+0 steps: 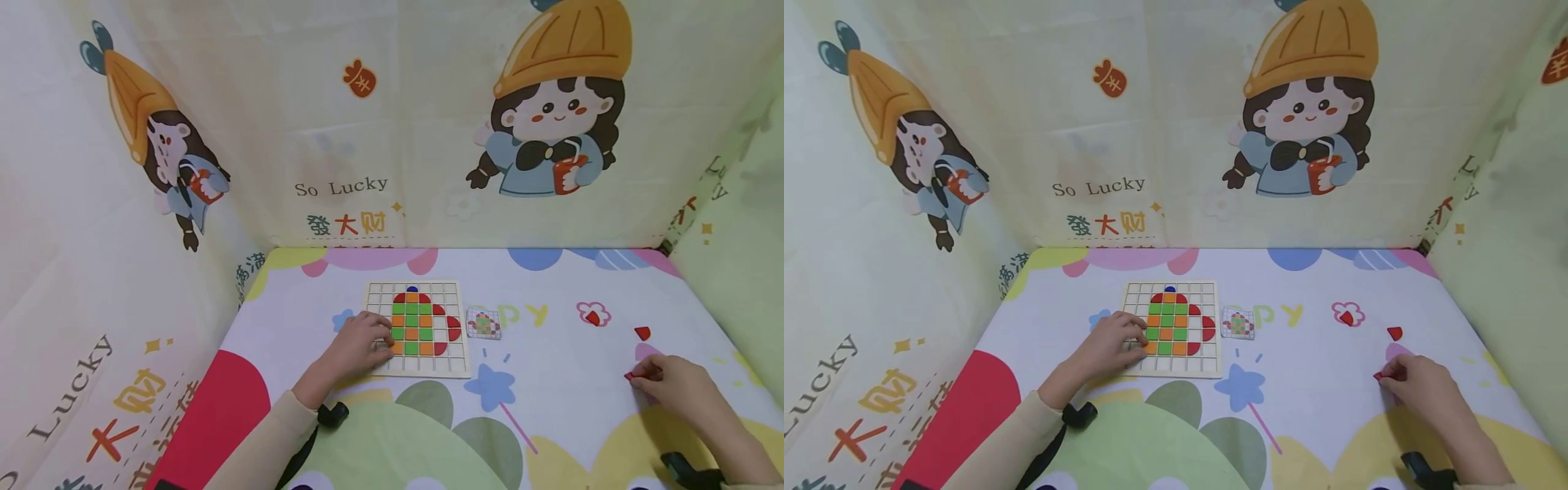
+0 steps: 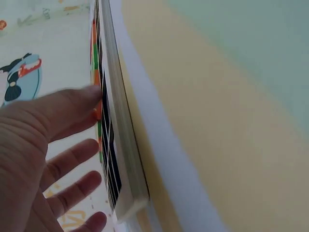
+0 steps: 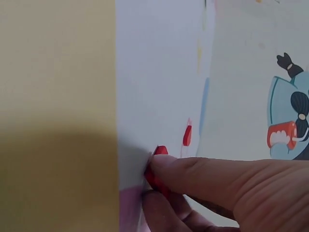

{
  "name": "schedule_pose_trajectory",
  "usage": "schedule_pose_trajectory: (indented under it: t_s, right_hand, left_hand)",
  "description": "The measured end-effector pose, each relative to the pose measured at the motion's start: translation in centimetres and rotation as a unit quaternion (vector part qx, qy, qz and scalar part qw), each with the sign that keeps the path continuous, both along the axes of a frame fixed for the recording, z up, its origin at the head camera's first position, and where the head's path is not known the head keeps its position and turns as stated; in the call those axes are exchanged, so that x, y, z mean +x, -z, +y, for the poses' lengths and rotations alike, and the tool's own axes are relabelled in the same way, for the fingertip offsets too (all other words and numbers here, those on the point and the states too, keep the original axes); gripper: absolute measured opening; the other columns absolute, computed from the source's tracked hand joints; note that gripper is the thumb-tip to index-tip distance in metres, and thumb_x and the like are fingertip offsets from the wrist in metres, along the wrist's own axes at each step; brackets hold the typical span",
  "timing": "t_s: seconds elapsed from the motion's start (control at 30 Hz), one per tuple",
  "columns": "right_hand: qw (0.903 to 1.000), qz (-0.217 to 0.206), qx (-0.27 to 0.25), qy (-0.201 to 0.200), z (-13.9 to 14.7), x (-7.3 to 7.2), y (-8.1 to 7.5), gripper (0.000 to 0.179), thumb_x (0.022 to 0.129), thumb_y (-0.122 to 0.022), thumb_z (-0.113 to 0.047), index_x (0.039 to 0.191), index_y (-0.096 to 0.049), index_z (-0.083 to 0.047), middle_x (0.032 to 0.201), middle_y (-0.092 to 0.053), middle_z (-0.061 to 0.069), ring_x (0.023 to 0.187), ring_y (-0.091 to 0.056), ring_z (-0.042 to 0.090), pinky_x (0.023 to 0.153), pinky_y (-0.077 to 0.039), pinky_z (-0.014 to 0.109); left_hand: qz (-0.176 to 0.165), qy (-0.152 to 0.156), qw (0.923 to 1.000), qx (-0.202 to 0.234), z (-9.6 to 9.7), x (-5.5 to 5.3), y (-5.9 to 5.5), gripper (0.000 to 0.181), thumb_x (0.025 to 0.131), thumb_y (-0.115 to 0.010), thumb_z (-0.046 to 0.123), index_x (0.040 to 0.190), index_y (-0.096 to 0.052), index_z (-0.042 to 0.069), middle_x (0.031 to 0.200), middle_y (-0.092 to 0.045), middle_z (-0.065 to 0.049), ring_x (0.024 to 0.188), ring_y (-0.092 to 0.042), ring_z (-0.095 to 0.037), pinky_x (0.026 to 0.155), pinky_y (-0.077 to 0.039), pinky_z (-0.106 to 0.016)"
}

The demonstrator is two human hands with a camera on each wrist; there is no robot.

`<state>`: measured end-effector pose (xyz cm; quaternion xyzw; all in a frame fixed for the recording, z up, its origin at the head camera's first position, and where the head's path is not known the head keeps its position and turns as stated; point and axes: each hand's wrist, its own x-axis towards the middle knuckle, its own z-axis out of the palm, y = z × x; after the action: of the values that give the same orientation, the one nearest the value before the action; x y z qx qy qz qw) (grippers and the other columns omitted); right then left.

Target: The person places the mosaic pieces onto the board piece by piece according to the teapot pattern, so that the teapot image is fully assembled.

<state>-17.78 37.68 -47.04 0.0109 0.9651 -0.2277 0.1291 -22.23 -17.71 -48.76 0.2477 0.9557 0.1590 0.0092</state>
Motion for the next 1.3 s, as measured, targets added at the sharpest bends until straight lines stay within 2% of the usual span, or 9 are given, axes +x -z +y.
schedule_pose_trajectory:
  t_s: [0.13,0.23,0.4,0.53,0.67,0.83,1.0,1.13,1.3]
  right_hand:
    - [0.9998,-0.011,-0.016,0.006,-0.6,-0.2,0.0,0.027,0.087,-0.081,-0.011,0.102,-0.066,0.006,0.086,-0.071,0.009,0.072,-0.06,0.018,0.057,-0.052,0.025]
    - [0.9999,0.01,-0.013,-0.004,-0.9,-0.2,0.0,0.023,0.087,-0.081,-0.011,0.101,-0.069,0.003,0.086,-0.072,0.009,0.066,-0.057,0.016,0.055,-0.05,0.025]
    - [0.9988,0.042,-0.002,-0.026,-1.7,-0.5,0.1,0.012,0.089,-0.079,-0.012,0.097,-0.075,-0.005,0.088,-0.073,0.005,0.075,-0.059,0.019,0.062,-0.049,0.029]
    - [0.9975,0.054,-0.007,-0.044,-2.7,-1.0,-0.1,0.01,0.092,-0.075,-0.011,0.101,-0.075,-0.007,0.092,-0.075,0.006,0.085,-0.065,0.026,0.071,-0.05,0.035]
    - [0.9957,0.071,-0.034,-0.05,-4.4,-1.4,-0.3,0.016,0.095,-0.071,-0.011,0.11,-0.075,-0.006,0.096,-0.075,0.006,0.086,-0.065,0.023,0.067,-0.05,0.027]
    - [0.993,0.079,-0.074,-0.047,-6.7,-1.7,-0.4,0.026,0.094,-0.074,-0.014,0.118,-0.071,-0.004,0.097,-0.075,0.007,0.087,-0.069,0.025,0.064,-0.051,0.021]
    - [0.9902,0.074,-0.111,-0.042,-8.6,-2.4,-1.1,0.031,0.088,-0.082,-0.017,0.111,-0.066,-0.004,0.094,-0.074,0.005,0.084,-0.069,0.018,0.066,-0.052,0.02]
    - [0.9868,0.062,-0.142,-0.047,-10.0,-3.0,-1.6,0.029,0.09,-0.082,-0.023,0.108,-0.067,-0.004,0.093,-0.073,0.003,0.08,-0.064,0.011,0.067,-0.054,0.021]
    - [0.9759,0.042,-0.205,-0.061,-11.6,-3.6,-2.1,0.028,0.096,-0.076,-0.026,0.113,-0.071,-0.005,0.1,-0.077,0.006,0.086,-0.071,0.016,0.074,-0.057,0.02]
  left_hand:
    - [-0.003,-0.008,1.0,0.003,0.3,0.3,-0.3,0.01,0.091,-0.08,0.035,0.094,-0.078,0.025,0.124,-0.068,0.002,0.123,-0.056,-0.026,0.1,-0.046,-0.053]
    - [-0.011,-0.012,0.9999,-0.002,0.4,0.3,-0.4,0.012,0.091,-0.08,0.035,0.096,-0.078,0.025,0.125,-0.068,0.002,0.123,-0.056,-0.026,0.099,-0.046,-0.053]
    - [-0.03,-0.012,0.9993,-0.021,-0.3,0.4,-0.5,0.028,0.09,-0.081,0.039,0.113,-0.075,0.025,0.132,-0.066,0.0,0.125,-0.056,-0.026,0.101,-0.048,-0.051]
    - [-0.034,-0.04,0.9982,-0.03,-1.3,0.7,-0.7,0.046,0.087,-0.083,0.043,0.127,-0.07,0.024,0.14,-0.061,-0.001,0.13,-0.055,-0.027,0.106,-0.048,-0.051]
    - [-0.041,-0.072,0.9962,-0.027,-2.1,0.8,-0.9,0.059,0.082,-0.087,0.047,0.132,-0.067,0.023,0.145,-0.056,-0.004,0.136,-0.05,-0.029,0.107,-0.046,-0.055]
    - [-0.101,-0.082,0.9912,-0.021,-2.9,0.7,-1.3,0.082,0.076,-0.091,0.047,0.145,-0.058,0.018,0.156,-0.046,-0.012,0.145,-0.042,-0.034,0.113,-0.043,-0.056]
    - [-0.168,-0.085,0.982,-0.017,-3.6,0.6,-1.7,0.109,0.067,-0.097,0.044,0.157,-0.043,0.014,0.165,-0.037,-0.013,0.155,-0.03,-0.035,0.121,-0.035,-0.053]
    - [-0.183,-0.088,0.979,-0.019,-3.9,0.4,-1.8,0.115,0.065,-0.098,0.044,0.159,-0.039,0.011,0.166,-0.035,-0.012,0.157,-0.027,-0.034,0.123,-0.033,-0.051]
    - [-0.183,-0.085,0.9788,-0.034,-4.2,0.2,-2.0,0.114,0.067,-0.097,0.046,0.159,-0.039,0.013,0.168,-0.033,-0.011,0.157,-0.028,-0.033,0.122,-0.033,-0.053]
